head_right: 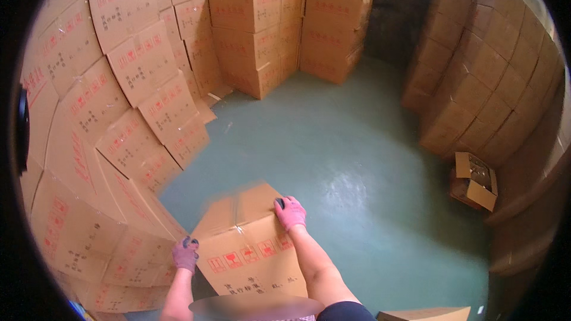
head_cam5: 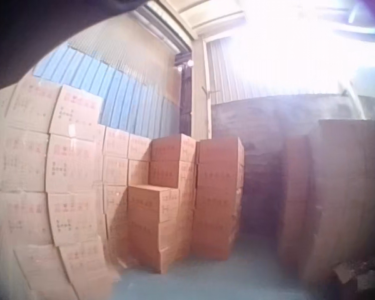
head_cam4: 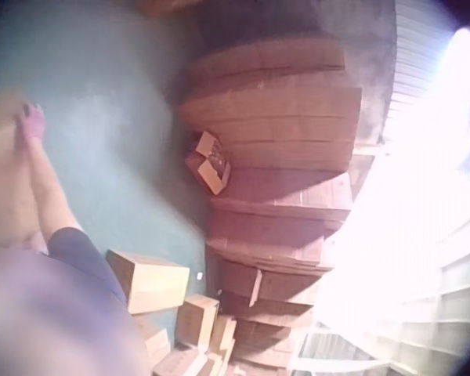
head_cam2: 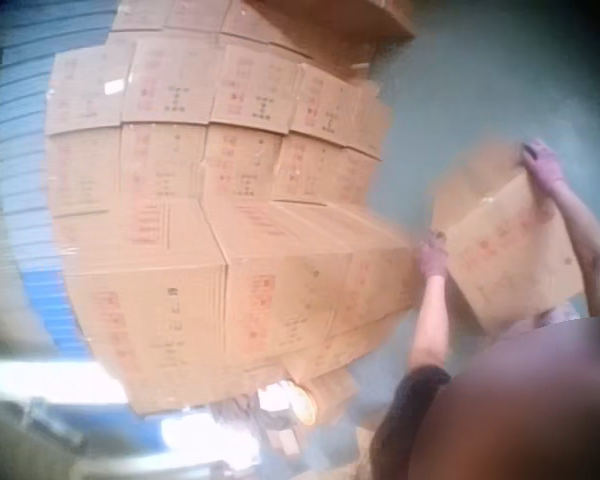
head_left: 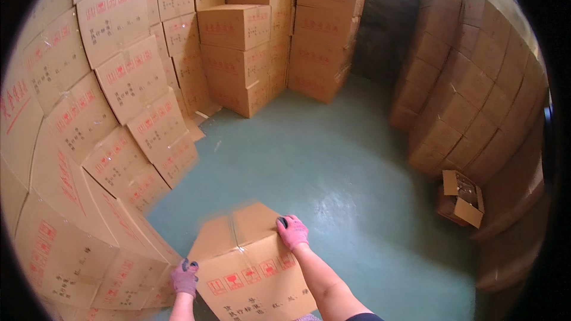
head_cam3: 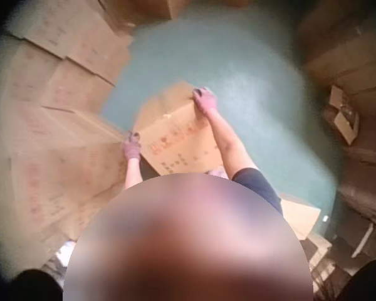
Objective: The person packs plastic chairs into cardboard boxes, seals them with packing tape, and stacks the boxes in a warehouse. They handle multiple boxes, folding flaps and applying tape to secure the contents before moving each box to a growing stack.
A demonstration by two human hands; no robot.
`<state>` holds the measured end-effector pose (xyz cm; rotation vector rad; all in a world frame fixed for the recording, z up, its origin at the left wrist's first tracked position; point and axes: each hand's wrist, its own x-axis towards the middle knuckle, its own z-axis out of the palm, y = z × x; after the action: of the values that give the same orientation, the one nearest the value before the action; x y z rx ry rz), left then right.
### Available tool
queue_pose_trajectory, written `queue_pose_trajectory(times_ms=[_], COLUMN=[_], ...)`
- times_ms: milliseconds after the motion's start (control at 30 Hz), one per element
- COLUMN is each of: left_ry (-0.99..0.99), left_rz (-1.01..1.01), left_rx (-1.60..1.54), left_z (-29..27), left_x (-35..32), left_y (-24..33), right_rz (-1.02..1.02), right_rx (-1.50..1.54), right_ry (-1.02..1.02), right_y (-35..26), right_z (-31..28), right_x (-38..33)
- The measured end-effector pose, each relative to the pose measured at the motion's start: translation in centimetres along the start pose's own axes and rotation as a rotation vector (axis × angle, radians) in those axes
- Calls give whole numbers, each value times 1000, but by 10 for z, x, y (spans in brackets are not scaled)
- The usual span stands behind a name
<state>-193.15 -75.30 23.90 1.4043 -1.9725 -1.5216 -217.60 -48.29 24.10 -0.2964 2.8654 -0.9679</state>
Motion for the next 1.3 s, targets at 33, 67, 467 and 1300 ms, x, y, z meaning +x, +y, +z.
queue_pose_trajectory(times_ms=[33,67,467,1300], left_ry=[-41,-29,93,-74], left_rz=[-3,5,62,-24], left_rx=[-81,-45,90,-690], left_z=[2,2,29,0], left_x=[17,20,93,205], left_y=[-12,-2,3,69], right_rz=[-20,-42,-44,-56], right_rx=[7,-18,-68,420], right_ry=[13,68,3,-369], right_y=[3,1,-21,-5], right_z=[5,5,24,64], right_x=[7,10,81,211])
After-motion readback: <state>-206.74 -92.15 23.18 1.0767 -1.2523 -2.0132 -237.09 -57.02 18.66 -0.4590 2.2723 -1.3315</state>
